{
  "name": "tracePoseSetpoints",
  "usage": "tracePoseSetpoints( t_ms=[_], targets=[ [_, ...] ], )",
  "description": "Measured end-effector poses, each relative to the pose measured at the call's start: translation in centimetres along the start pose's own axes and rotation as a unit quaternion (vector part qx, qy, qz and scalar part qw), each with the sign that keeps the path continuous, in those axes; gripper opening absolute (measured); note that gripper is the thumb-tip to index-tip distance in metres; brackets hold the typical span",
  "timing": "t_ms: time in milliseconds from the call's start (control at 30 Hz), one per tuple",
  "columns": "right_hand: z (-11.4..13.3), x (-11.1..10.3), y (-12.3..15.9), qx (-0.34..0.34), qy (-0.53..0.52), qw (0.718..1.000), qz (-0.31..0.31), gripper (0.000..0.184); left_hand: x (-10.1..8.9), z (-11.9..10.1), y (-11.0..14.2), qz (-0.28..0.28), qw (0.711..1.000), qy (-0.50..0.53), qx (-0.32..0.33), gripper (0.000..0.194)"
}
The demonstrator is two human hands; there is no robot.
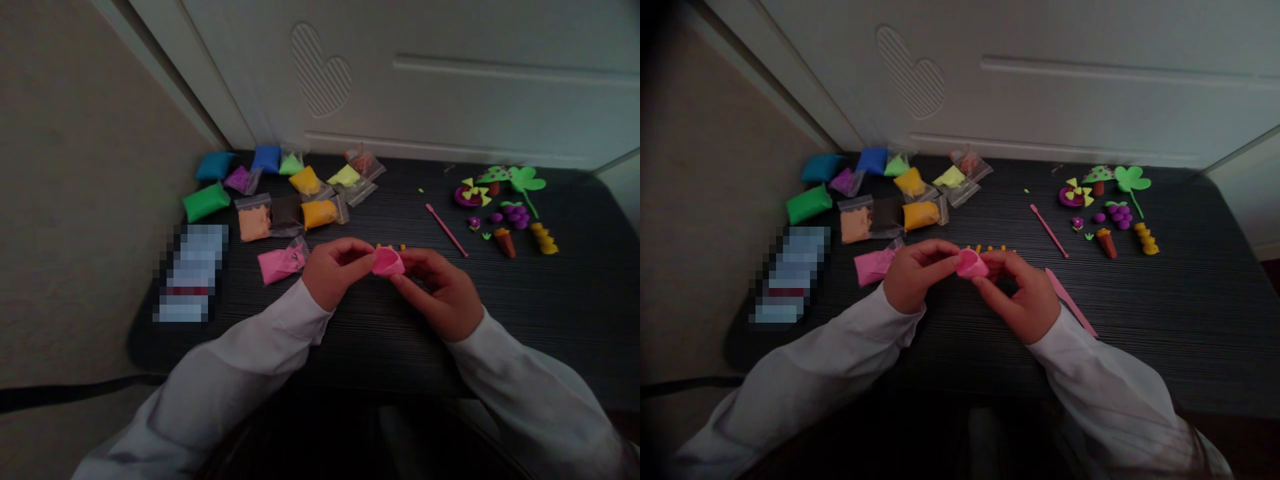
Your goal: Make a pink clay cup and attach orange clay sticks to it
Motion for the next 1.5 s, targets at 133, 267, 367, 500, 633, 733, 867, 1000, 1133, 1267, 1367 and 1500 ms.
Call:
tracePoseSetpoints(
  t_ms=[133,267,367,500,633,733,867,1000,1133,1267,1367,1500],
  targets=[
    [0.13,-0.03,-0.09,0.001,-0.005,1.000,0.002,0.029,0.00,-0.05,0.02,0.001,1.000,-0.024,-0.006,0.016],
    [0.16,-0.07,-0.12,0.001,-0.004,1.000,-0.011,0.028,-0.10,0.08,-0.09,-0.004,1.000,-0.012,-0.007,0.018],
    [0.07,-0.06,-0.11,-0.002,-0.002,1.000,-0.020,0.028,-0.12,0.14,-0.12,0.004,1.000,-0.004,-0.021,0.018],
    [-0.12,-0.04,-0.12,0.000,-0.003,1.000,-0.023,0.029,-0.06,-0.10,-0.02,0.023,0.998,-0.039,-0.031,0.015],
    [-0.04,-0.03,-0.15,0.001,-0.007,1.000,-0.025,0.028,-0.08,-0.17,0.00,0.023,0.998,-0.048,-0.025,0.015],
    [0.13,-0.06,-0.17,0.004,-0.015,1.000,-0.027,0.028,-0.10,0.09,-0.08,0.030,0.999,-0.022,-0.021,0.016],
    [0.26,-0.19,-0.19,0.008,-0.021,0.999,-0.037,0.029,-0.10,0.26,-0.07,0.044,0.999,0.000,-0.029,0.016],
    [0.35,-0.19,-0.18,0.006,-0.020,0.999,-0.034,0.028,-0.14,-0.01,0.04,0.048,0.997,-0.035,-0.042,0.016],
    [0.38,-0.19,-0.18,0.011,-0.037,0.999,-0.035,0.028,-0.12,-0.13,0.02,0.044,0.998,-0.035,-0.028,0.017],
    [0.40,-0.18,-0.24,0.031,-0.076,0.996,-0.028,0.028,0.08,0.20,0.01,0.048,0.998,0.034,-0.036,0.014],
    [0.52,-0.16,-0.29,0.044,-0.108,0.993,-0.018,0.028,0.19,0.36,0.04,0.050,0.996,0.056,-0.044,0.013],
    [0.65,-0.18,-0.40,0.059,-0.134,0.989,-0.007,0.026,0.31,0.35,0.10,0.043,0.995,0.078,-0.045,0.013]
  ],
)
Point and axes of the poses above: each hand's wrist, its own y-axis away from the middle knuckle, its own x-axis out of the palm, z = x × y, the point moved 3 cm from there along -y, towards the middle knuckle, and after that the axes turned 10 degrees about x, right-handed, at the moved point
